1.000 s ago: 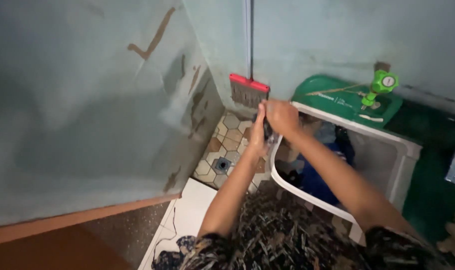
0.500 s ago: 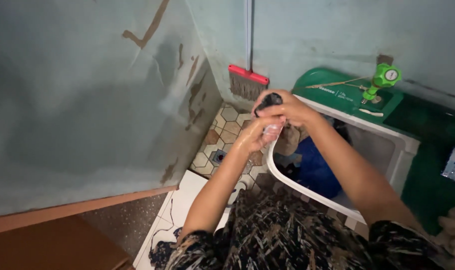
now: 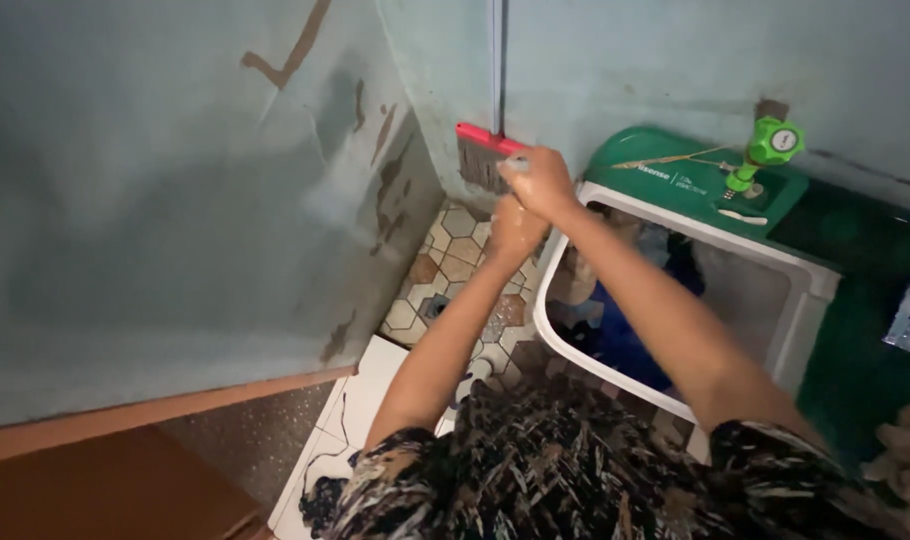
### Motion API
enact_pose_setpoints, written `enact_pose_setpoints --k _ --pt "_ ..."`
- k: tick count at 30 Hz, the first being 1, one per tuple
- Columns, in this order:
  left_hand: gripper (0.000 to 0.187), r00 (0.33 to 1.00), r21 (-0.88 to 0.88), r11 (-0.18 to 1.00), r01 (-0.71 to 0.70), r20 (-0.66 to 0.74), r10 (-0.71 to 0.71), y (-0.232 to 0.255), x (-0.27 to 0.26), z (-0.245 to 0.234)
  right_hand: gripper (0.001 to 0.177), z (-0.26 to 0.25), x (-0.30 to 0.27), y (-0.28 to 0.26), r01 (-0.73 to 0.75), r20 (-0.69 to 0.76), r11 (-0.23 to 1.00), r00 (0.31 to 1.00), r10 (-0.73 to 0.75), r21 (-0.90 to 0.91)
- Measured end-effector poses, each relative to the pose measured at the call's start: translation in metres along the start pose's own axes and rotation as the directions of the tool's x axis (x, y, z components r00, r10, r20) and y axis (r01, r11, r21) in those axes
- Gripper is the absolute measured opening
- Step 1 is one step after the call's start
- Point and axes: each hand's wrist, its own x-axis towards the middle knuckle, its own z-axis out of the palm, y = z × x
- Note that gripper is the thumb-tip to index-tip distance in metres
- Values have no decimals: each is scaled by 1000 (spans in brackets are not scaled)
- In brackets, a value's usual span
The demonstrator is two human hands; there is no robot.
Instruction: Washing clothes by hand using detergent in a small washing tub.
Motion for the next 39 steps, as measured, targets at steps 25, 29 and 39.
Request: enact_pose_setpoints --k 25,29,39 --pt "61 875 -567 795 -213 251 414 19 -14 14 47 -155 -110 -17 -364 206 766 931 301 529" --pt "48 896 -367 908 -200 306 321 24 -18 19 35 -173 -133 16 -517 228 591 839 495 619" --pt "31 866 -283 934 -219 385 320 -1 -29 101 42 -185 -185 8 -430 98 670 876 473 605"
